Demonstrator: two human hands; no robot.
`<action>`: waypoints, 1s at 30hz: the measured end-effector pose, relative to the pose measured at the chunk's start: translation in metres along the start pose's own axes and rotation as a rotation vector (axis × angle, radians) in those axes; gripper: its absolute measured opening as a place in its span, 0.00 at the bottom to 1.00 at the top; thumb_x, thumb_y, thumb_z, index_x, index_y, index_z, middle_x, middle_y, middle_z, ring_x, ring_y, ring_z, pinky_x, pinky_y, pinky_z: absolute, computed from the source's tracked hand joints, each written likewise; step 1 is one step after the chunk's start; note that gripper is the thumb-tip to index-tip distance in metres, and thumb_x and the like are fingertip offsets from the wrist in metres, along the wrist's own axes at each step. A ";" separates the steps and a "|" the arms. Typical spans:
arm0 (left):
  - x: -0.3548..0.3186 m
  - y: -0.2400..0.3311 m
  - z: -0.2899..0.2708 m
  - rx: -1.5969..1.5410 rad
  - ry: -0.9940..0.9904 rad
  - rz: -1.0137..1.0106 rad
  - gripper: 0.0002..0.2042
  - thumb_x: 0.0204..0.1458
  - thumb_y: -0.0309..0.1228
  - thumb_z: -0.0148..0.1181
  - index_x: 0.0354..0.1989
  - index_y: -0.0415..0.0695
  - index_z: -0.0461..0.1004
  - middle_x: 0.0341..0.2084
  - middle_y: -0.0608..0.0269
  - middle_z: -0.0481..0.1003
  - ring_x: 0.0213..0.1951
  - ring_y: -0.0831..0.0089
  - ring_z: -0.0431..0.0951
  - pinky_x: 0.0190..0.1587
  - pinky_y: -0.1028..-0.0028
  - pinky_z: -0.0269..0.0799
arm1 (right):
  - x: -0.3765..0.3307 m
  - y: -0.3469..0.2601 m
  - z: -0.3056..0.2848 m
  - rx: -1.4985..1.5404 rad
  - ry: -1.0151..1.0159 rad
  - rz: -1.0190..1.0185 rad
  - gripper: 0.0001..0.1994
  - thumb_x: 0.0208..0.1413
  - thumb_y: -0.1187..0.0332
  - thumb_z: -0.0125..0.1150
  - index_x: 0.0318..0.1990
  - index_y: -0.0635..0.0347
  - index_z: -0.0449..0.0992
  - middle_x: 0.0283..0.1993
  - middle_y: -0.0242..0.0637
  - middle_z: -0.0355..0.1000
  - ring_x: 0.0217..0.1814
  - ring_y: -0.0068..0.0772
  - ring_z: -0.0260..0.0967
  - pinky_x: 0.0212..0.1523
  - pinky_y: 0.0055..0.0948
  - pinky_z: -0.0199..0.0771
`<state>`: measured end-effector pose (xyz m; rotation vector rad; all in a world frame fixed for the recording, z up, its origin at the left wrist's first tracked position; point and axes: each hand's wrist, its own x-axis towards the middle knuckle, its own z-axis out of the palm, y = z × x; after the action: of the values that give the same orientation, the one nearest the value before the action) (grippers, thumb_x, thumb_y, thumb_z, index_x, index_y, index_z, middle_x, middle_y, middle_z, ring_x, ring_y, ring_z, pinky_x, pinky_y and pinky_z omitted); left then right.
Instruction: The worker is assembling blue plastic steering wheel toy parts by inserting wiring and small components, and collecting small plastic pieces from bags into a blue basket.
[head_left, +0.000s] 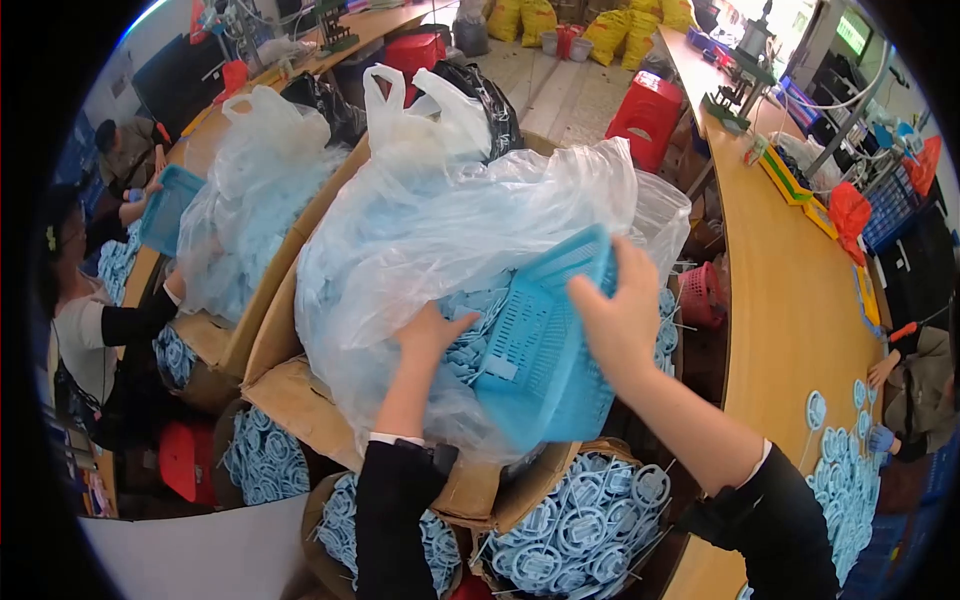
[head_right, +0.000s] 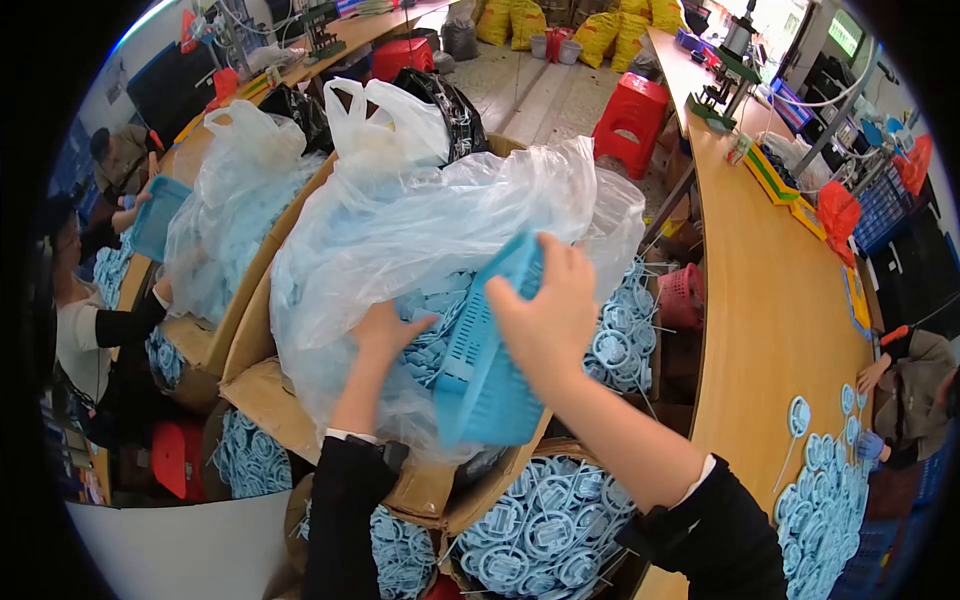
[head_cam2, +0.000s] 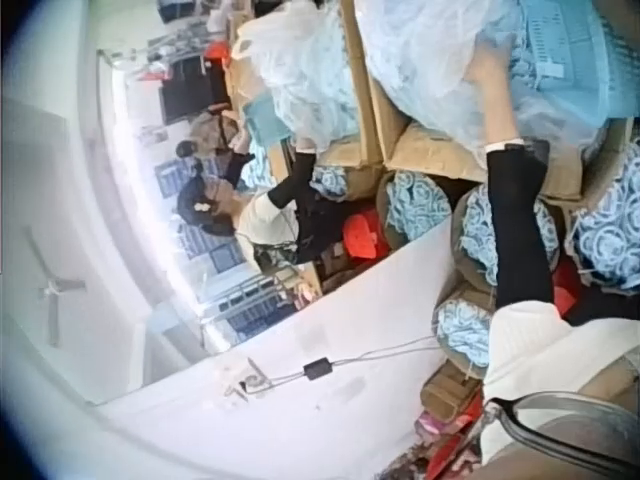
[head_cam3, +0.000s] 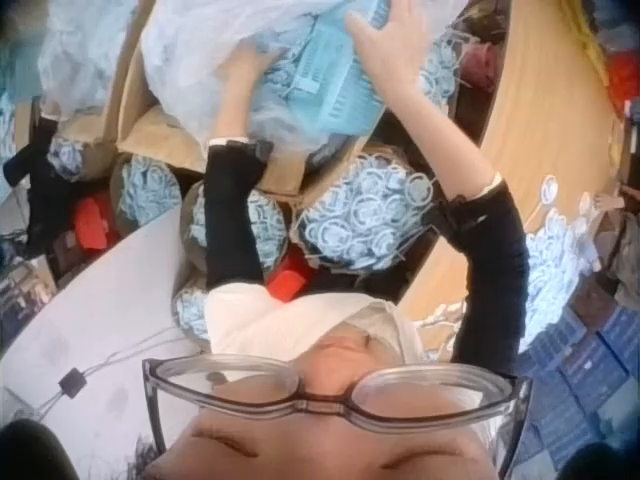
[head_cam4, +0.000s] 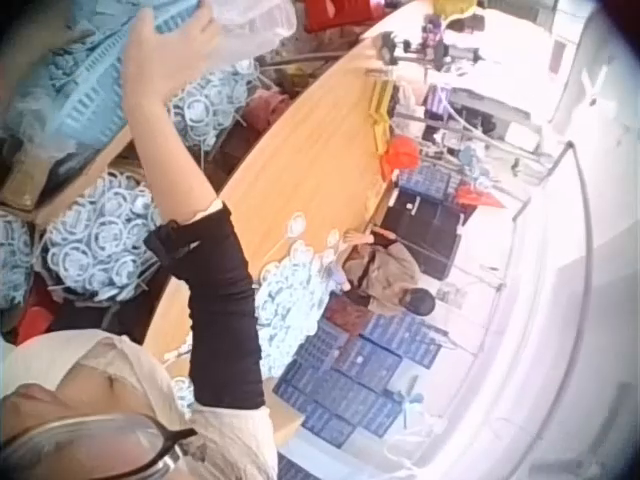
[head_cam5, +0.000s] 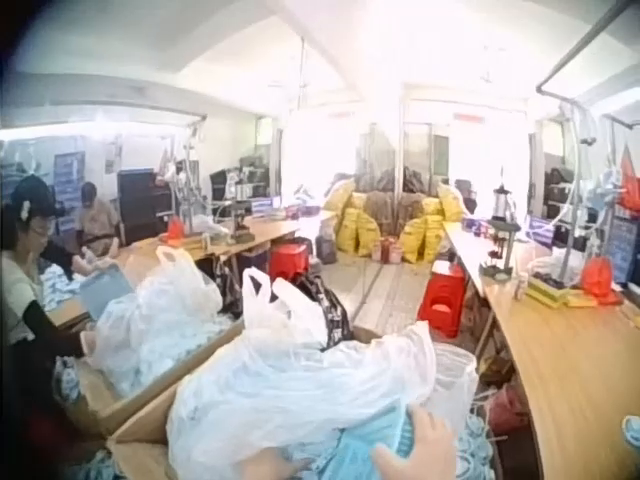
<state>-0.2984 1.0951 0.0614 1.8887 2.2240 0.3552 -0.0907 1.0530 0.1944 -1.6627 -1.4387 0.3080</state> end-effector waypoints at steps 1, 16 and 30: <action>0.001 0.013 0.001 0.032 -0.027 0.041 0.37 0.31 0.57 0.61 0.48 0.41 0.67 0.45 0.46 0.68 0.47 0.55 0.69 0.44 0.63 0.66 | -0.011 -0.010 -0.003 -0.041 -0.031 -0.079 0.27 0.35 0.61 0.54 0.47 0.62 0.65 0.46 0.43 0.64 0.51 0.43 0.58 0.46 0.39 0.62; 0.006 0.006 0.004 -0.219 0.061 0.063 0.30 0.37 0.56 0.57 0.42 0.44 0.72 0.35 0.47 0.73 0.38 0.56 0.74 0.40 0.65 0.67 | -0.067 0.063 -0.015 0.335 -0.188 0.079 0.37 0.38 0.57 0.56 0.57 0.59 0.50 0.56 0.49 0.42 0.55 0.49 0.49 0.58 0.42 0.46; 0.004 -0.009 -0.008 -0.289 -0.199 -0.005 0.35 0.38 0.60 0.54 0.48 0.42 0.67 0.47 0.47 0.67 0.48 0.58 0.67 0.50 0.67 0.61 | -0.026 -0.001 -0.020 0.274 -0.259 0.410 0.40 0.37 0.54 0.61 0.59 0.58 0.50 0.55 0.48 0.40 0.57 0.51 0.47 0.53 0.39 0.59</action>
<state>-0.3098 1.0973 0.0663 1.6873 1.9320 0.4398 -0.0856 1.0210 0.1972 -1.7219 -1.1592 0.9371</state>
